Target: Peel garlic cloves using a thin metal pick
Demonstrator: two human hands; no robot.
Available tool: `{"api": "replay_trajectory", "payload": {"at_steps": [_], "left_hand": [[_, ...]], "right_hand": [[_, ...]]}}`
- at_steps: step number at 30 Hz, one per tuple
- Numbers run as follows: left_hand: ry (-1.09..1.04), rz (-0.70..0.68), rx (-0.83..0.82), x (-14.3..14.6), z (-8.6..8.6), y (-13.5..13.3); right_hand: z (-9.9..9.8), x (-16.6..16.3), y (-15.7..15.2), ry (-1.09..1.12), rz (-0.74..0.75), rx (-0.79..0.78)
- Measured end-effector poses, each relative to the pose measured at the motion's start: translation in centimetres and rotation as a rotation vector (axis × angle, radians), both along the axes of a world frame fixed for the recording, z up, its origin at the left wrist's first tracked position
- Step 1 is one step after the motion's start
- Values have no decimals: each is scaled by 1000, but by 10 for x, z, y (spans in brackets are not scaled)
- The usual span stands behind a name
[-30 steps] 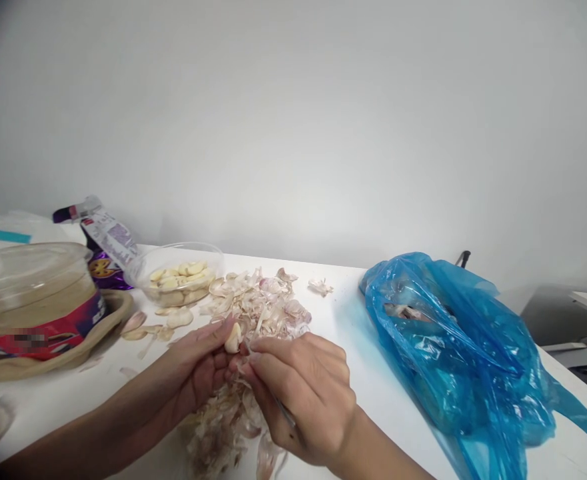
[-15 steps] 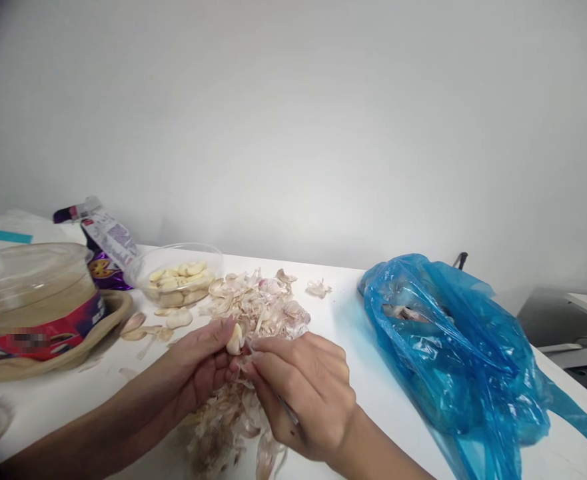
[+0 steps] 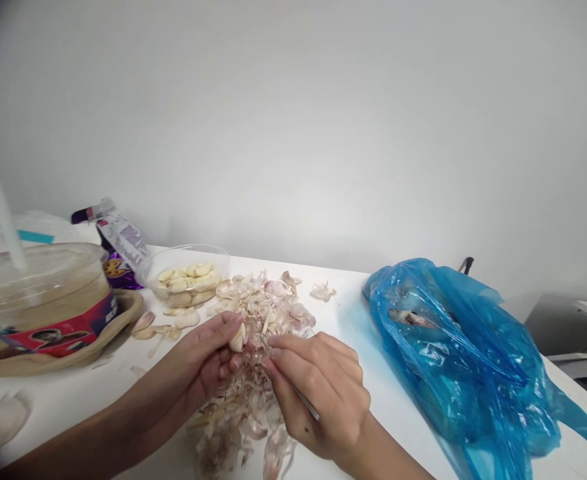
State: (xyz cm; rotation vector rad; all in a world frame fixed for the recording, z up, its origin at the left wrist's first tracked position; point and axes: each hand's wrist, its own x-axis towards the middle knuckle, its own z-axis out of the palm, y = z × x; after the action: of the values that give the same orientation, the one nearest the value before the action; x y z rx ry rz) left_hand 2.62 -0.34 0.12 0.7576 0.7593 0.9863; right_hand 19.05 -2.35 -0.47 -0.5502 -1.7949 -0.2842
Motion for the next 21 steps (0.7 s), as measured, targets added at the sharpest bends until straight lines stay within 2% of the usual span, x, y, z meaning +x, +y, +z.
{"api": "replay_trajectory", "payload": {"at_steps": [12, 21], "left_hand": [[-5, -22, -6, 2, 6, -3], [-22, -38, 17, 2, 4, -5]], "right_hand": [[-2, 0, 3, -24, 13, -1], [6, 0, 0, -30, -60, 46]]}}
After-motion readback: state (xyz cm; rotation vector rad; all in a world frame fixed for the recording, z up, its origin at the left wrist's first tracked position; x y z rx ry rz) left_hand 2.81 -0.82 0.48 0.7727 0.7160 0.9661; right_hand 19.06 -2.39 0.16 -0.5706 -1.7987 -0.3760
